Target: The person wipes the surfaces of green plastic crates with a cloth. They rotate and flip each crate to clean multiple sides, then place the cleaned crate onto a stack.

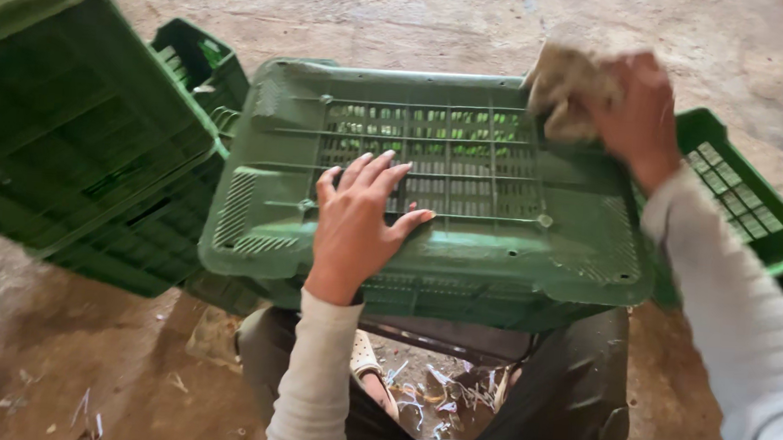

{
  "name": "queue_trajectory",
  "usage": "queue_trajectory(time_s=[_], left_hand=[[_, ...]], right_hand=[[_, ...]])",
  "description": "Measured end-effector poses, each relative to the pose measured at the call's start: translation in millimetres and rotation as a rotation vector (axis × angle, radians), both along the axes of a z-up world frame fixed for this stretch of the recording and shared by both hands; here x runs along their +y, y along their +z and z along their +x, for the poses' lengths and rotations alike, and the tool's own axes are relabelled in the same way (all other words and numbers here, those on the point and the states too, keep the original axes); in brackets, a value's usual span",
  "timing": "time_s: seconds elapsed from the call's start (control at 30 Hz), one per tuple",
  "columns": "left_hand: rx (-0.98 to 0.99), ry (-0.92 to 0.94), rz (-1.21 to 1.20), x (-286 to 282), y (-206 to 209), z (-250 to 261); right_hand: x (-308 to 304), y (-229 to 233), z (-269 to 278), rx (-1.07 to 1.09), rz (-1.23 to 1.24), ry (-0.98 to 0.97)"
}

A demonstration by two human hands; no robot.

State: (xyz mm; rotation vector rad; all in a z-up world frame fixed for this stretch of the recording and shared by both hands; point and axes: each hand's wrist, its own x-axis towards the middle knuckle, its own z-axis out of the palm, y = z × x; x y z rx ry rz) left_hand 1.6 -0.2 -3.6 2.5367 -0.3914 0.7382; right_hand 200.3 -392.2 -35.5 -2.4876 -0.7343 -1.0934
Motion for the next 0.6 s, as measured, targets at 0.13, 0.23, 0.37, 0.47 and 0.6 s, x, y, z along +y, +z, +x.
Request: queue_trajectory(time_s=[0.13, 0.23, 0.37, 0.47, 0.6], left_hand=[[0.007, 0.007, -0.02, -1.0, -0.1, -2.4], [0.005, 0.021, -0.034, -0.6, 1.4, -4.4], [-0.002, 0.023, -0.055, -1.8, 5.4, -2.5], [0.037, 0.018, -0.124, -0.1, 4.1, -6.6], [0.006, 0.067, -0.154, -1.9, 6.3, -6.8]], right_hand=[[15.0, 14.3, 72.9, 0.091, -0.021, -0.097], [43.9, 17.3, 83.9, 0.201, -0.074, -0.202], [64.5, 25.5, 41.0, 0.126, -0.132, -0.195], [61.6, 36.9, -20.4, 0.011, -0.144, -0.051], [77.9, 70.1, -83.8, 0.442, -0.179, -0.183]])
